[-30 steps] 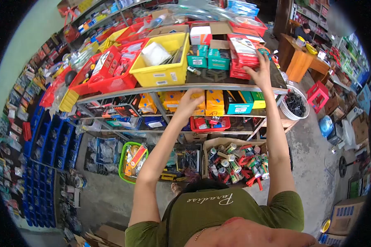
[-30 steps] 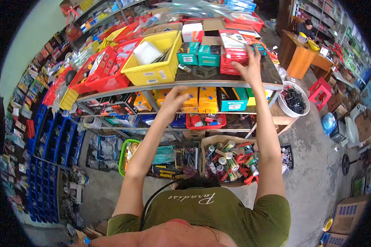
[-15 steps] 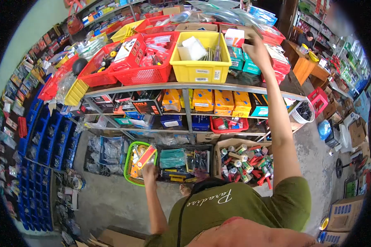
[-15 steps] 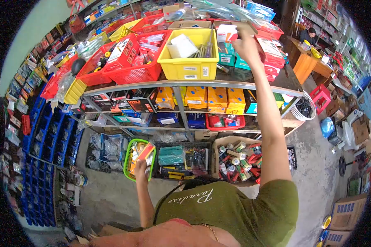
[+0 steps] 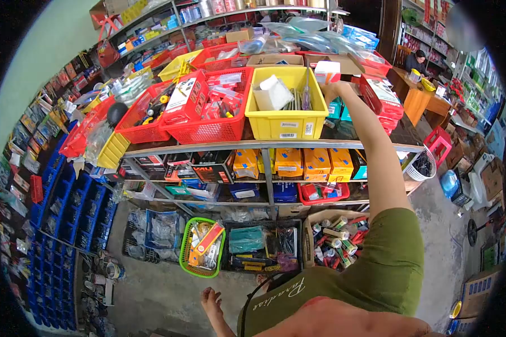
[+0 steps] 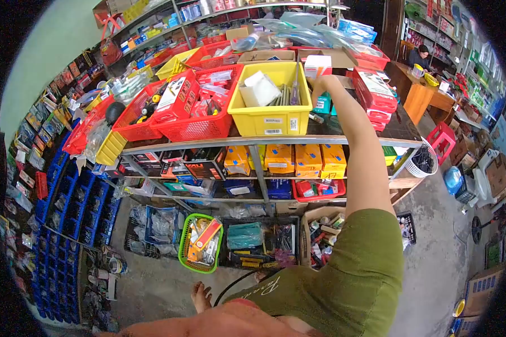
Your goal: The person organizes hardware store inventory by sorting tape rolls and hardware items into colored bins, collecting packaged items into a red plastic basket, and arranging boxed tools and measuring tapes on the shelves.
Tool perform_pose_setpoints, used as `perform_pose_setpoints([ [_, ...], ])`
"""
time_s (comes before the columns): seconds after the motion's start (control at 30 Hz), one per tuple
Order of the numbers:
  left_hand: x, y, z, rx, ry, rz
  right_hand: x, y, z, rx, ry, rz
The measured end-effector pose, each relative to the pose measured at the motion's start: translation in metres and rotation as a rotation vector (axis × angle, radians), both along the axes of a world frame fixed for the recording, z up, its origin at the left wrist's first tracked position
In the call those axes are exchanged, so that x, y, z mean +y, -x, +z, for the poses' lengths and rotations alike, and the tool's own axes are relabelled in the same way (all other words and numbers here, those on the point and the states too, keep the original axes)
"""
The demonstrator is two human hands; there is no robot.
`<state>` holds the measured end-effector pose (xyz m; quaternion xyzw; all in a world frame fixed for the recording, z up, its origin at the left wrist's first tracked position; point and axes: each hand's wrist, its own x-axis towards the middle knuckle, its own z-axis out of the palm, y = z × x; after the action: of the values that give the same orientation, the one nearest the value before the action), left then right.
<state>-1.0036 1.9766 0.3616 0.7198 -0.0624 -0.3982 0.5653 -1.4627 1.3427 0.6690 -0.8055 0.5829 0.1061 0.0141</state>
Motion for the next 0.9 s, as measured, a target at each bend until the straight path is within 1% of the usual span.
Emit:
perform_pose_setpoints([
  [0.07,0.004,0.018,0.004,0.029,-0.041,0.046,0.001,0.009,-0.001,-0.075,-0.044,0.026],
  [0.13,0.006,0.037,0.007,0.051,-0.055,0.041,0.022,0.005,0.012,-0.118,-0.057,0.035],
  [0.2,0.01,0.053,0.007,0.067,-0.069,0.035,0.037,0.003,0.017,-0.175,0.001,0.083],
  [0.27,0.012,0.064,0.0,0.083,0.012,-0.037,0.038,0.005,0.016,-0.228,-0.009,0.104],
  [0.3,0.011,0.068,-0.004,0.078,0.01,-0.039,0.037,0.009,0.015,-0.274,-0.013,0.123],
  [0.37,0.009,0.076,-0.009,0.086,-0.088,-0.058,0.035,0.013,0.013,-0.308,-0.017,0.136],
  [0.43,0.004,0.09,0.001,0.067,-0.095,-0.069,0.041,0.016,0.018,-0.424,-0.006,0.139],
  [0.47,0.002,0.095,0.005,0.049,-0.099,-0.077,0.037,0.02,0.019,-0.463,-0.042,0.184],
  [0.6,0.002,0.095,-0.019,0.088,-0.061,-0.094,0.037,0.03,0.03,-0.556,-0.003,0.195],
  [0.67,0.001,0.098,-0.027,0.093,-0.043,-0.115,0.031,0.035,0.039,-0.566,0.045,0.201],
  [0.7,-0.001,0.101,-0.025,0.097,-0.046,-0.119,0.03,0.038,0.043,-0.58,0.093,0.211],
  [0.73,-0.005,0.103,-0.021,0.08,-0.042,-0.129,0.045,0.037,0.057,-0.603,0.117,0.296],
  [0.77,-0.009,0.106,-0.017,0.063,-0.038,-0.137,0.048,0.041,0.064,-0.601,0.113,0.293],
  [0.83,-0.013,0.11,-0.01,0.061,-0.015,-0.116,0.039,0.05,0.077,-0.476,0.105,0.22],
  [0.87,-0.015,0.111,-0.008,0.055,0.013,-0.094,0.035,0.055,0.082,-0.342,0.202,0.272],
  [0.9,-0.016,0.111,-0.007,0.059,0.011,-0.093,0.028,0.064,0.082,-0.339,0.199,0.272],
])
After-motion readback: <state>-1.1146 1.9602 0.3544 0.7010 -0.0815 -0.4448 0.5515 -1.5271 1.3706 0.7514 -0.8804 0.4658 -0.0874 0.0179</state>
